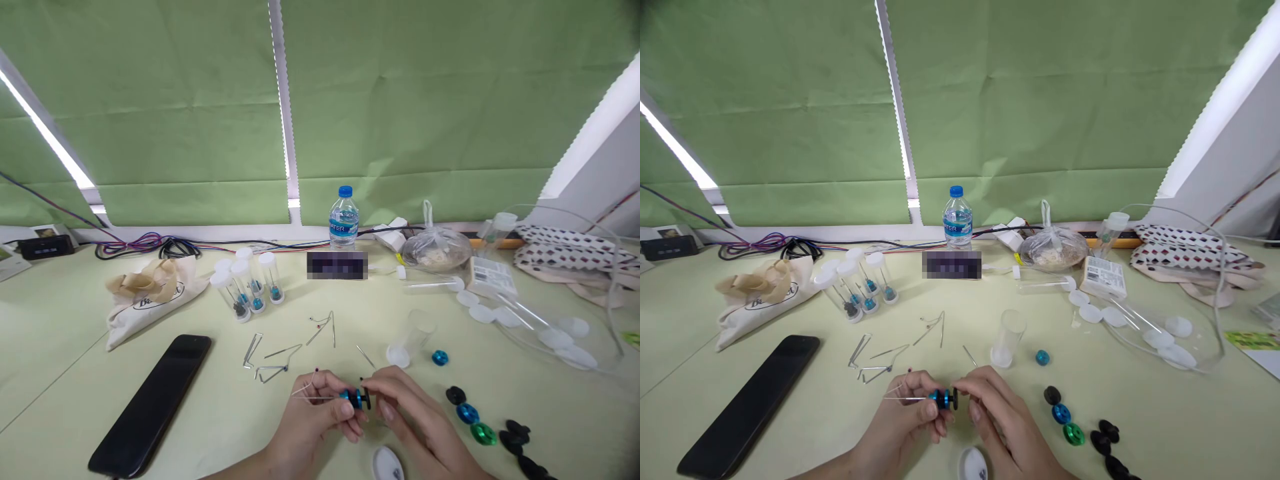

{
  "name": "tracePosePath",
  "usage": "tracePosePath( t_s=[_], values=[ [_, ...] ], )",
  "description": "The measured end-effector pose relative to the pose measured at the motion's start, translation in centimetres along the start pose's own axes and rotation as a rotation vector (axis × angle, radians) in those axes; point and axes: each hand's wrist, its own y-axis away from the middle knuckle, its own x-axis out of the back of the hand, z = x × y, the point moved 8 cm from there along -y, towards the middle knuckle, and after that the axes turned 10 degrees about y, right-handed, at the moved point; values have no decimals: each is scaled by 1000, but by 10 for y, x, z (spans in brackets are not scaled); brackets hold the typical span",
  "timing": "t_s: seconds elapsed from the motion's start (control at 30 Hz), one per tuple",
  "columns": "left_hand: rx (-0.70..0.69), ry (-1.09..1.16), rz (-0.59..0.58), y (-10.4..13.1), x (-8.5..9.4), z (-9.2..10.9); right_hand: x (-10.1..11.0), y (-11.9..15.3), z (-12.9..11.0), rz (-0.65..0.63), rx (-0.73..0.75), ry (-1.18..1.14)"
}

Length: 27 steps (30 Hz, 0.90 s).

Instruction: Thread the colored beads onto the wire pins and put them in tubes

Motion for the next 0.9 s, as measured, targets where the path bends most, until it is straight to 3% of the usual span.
tracePosePath(
  t_s=[0.47,0.9],
  values=[
    [4,6,5,3,-6,3,-4,-1,-1,-41,-18,-18],
    [-1,-2,2,3,-2,2,2,-1,-3,8,1,-24]
  ],
)
